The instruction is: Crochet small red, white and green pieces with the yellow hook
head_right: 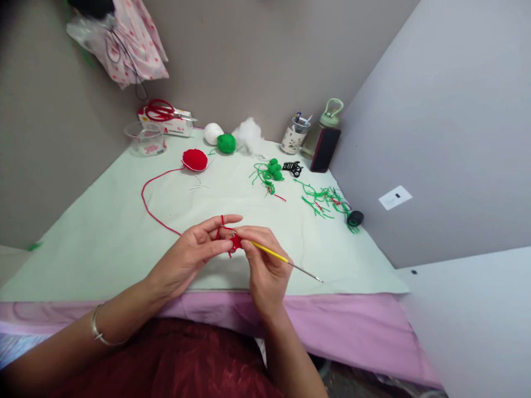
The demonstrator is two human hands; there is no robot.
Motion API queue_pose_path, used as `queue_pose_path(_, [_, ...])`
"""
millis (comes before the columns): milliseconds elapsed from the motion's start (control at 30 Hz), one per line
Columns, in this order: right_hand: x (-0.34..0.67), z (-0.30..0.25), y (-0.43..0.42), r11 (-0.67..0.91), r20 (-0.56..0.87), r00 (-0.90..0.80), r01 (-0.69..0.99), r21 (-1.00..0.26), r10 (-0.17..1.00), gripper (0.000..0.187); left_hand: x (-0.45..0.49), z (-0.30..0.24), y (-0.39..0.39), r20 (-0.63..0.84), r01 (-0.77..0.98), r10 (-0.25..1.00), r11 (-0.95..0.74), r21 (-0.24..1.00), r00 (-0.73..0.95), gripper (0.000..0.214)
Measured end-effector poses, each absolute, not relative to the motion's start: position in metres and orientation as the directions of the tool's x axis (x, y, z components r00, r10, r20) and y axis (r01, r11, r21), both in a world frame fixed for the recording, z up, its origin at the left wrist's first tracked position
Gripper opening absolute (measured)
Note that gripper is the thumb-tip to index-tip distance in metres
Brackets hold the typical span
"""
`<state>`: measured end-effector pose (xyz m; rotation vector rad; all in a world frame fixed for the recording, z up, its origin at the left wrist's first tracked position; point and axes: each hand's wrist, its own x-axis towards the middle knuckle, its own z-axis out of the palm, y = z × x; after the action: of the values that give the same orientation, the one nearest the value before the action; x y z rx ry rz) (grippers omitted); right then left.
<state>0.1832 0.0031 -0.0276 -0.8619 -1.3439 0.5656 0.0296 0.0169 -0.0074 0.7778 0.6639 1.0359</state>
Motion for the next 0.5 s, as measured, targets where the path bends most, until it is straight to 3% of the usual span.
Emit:
queue_pose_path(267, [0.1836,-0.0221,0.0018,0.496,0.502,0.133,0.077,-0.865,0.855,0.015,0.0318,-0.0111,0.0166,-0.063,-0.479,0.948,0.215,0.851,0.313,0.048])
queue_pose_path(500, [0.1859,-0.0272,0.0036,0.366,0.346,0.146,-0.141,-0.920,0.927,0.012,0.0252,-0.0129,0.0208,-0.064,-0.470,0.919,0.258,0.844,0.390,0.043])
